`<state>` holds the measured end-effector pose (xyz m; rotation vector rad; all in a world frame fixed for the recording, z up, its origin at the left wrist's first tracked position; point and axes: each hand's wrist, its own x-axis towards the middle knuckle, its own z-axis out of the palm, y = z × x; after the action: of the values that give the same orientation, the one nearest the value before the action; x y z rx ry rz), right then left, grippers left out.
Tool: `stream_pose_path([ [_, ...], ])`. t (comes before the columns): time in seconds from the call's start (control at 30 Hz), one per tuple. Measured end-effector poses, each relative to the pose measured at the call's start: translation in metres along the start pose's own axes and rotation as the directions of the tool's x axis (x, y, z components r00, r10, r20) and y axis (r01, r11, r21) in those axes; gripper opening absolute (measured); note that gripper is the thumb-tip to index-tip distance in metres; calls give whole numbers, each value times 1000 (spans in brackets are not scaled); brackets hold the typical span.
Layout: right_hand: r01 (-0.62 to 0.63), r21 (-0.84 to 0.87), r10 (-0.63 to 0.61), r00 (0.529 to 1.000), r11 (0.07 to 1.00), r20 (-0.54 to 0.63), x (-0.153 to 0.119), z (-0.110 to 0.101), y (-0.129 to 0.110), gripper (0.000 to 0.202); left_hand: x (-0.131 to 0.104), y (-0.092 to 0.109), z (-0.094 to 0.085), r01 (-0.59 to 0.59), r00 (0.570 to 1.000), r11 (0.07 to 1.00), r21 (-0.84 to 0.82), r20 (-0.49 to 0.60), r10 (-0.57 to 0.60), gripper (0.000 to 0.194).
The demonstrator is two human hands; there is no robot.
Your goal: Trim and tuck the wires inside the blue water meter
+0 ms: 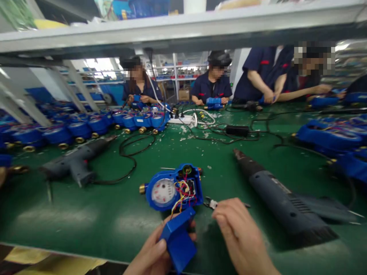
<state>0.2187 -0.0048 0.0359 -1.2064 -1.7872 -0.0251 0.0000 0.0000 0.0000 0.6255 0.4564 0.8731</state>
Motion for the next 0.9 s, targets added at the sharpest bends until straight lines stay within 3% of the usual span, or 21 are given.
stream_pose_path([
  [0.07,-38,-225,58,995,974,81,-14,-14,20,18,-1,0,-4,0,995,999,-44,96,4,42],
  [0.17,49,-528,84,970,848,226,-45,-17,47,53,-1,1,-6,2,985,996,-86,170,13,45],
  [0.27,108,-606,88,955,788,284,-66,-9,60,67,0,3,-4,36,983,992,-118,185,-14,48],
  [0.5,188,-579,-16,957,793,289,-45,-10,56,40,2,9,2,106,981,983,-147,179,-79,53],
  [0.63,-7,-271,80,962,962,260,-33,-23,47,27,1,9,0,150,973,977,-151,199,-118,60],
  [0.73,-99,-75,115,961,992,250,-28,-24,32,26,2,10,-1,172,963,972,-159,236,-132,62],
  [0.9,60,-156,-26,977,986,211,-12,-16,6,21,1,11,-4,198,939,961,-191,318,-130,55],
])
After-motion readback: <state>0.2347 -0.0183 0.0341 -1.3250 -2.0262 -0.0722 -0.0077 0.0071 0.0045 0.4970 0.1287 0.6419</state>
